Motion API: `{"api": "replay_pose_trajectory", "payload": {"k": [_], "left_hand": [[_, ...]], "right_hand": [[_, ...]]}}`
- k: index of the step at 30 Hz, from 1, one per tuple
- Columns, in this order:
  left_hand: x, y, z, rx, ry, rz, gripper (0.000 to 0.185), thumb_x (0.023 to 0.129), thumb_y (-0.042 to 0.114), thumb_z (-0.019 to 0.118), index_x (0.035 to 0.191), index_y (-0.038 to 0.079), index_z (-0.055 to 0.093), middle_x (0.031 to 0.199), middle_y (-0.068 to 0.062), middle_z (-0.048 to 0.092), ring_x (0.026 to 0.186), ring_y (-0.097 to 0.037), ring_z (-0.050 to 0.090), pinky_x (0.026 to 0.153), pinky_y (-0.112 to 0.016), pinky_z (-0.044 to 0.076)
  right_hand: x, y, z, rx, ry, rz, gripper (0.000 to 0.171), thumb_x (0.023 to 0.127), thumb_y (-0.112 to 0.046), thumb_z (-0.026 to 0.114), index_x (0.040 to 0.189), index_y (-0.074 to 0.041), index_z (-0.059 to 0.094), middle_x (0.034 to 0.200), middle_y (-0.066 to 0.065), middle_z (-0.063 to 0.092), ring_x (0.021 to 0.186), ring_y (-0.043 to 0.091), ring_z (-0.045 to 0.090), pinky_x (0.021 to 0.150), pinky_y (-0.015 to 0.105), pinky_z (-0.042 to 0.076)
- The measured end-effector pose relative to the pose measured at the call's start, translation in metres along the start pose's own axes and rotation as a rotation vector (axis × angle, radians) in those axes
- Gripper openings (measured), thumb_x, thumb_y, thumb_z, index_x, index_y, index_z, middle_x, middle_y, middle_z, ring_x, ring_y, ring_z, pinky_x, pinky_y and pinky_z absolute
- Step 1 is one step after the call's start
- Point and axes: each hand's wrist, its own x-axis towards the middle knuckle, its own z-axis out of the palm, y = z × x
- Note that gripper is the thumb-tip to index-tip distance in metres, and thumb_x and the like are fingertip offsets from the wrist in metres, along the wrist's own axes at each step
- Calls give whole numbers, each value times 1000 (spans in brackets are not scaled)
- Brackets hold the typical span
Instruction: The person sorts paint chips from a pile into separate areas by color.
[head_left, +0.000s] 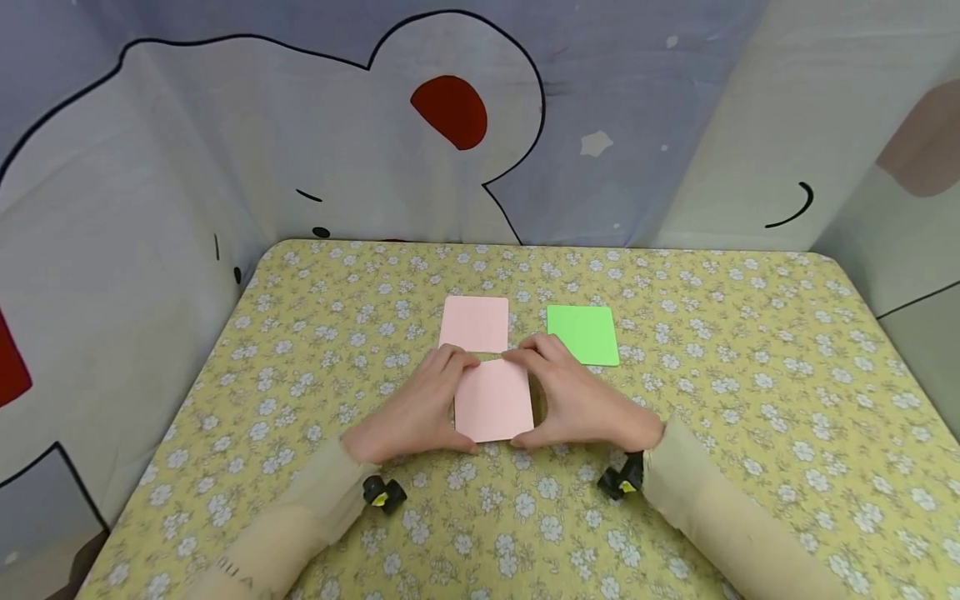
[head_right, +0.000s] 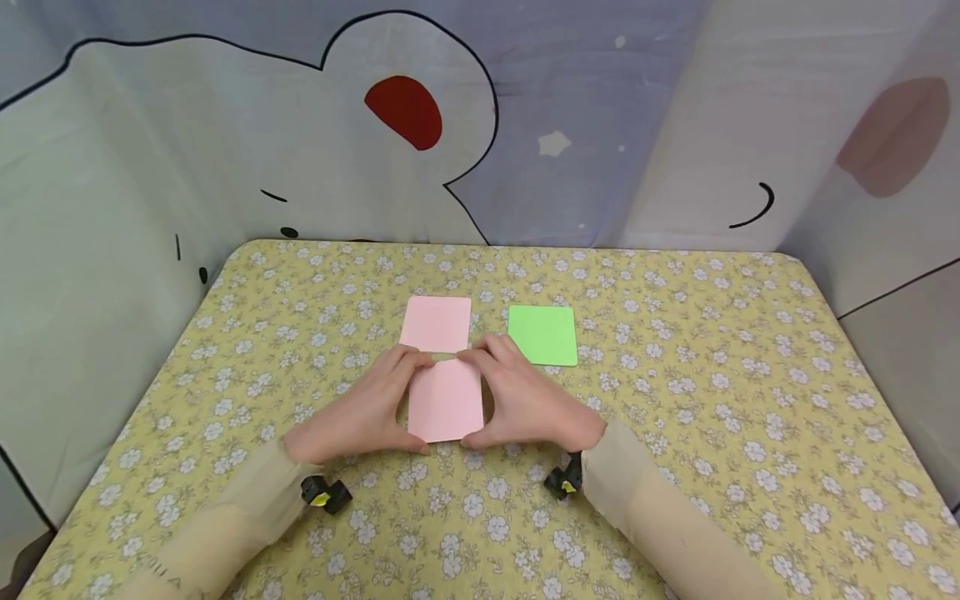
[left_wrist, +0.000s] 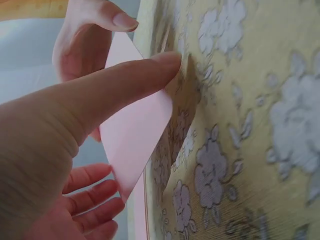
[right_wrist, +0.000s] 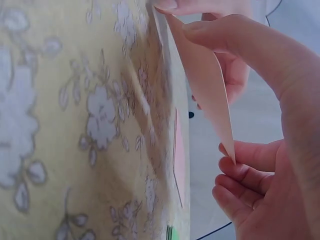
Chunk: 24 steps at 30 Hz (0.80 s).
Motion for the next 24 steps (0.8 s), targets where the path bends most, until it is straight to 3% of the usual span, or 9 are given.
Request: {"api": "replay_pose_trajectory", "payload": {"k": [24], "left_hand": [[39, -23, -18, -26, -20, -54, 103, 64, 38, 98, 143, 0, 45, 133, -13, 42, 121, -27, 39, 104, -40, 42]], "right_hand": [[21, 22, -2, 9, 60, 80, 104, 73, -43, 92, 152, 1, 41, 144, 11, 41, 127, 26, 39, 98, 42, 46]]}}
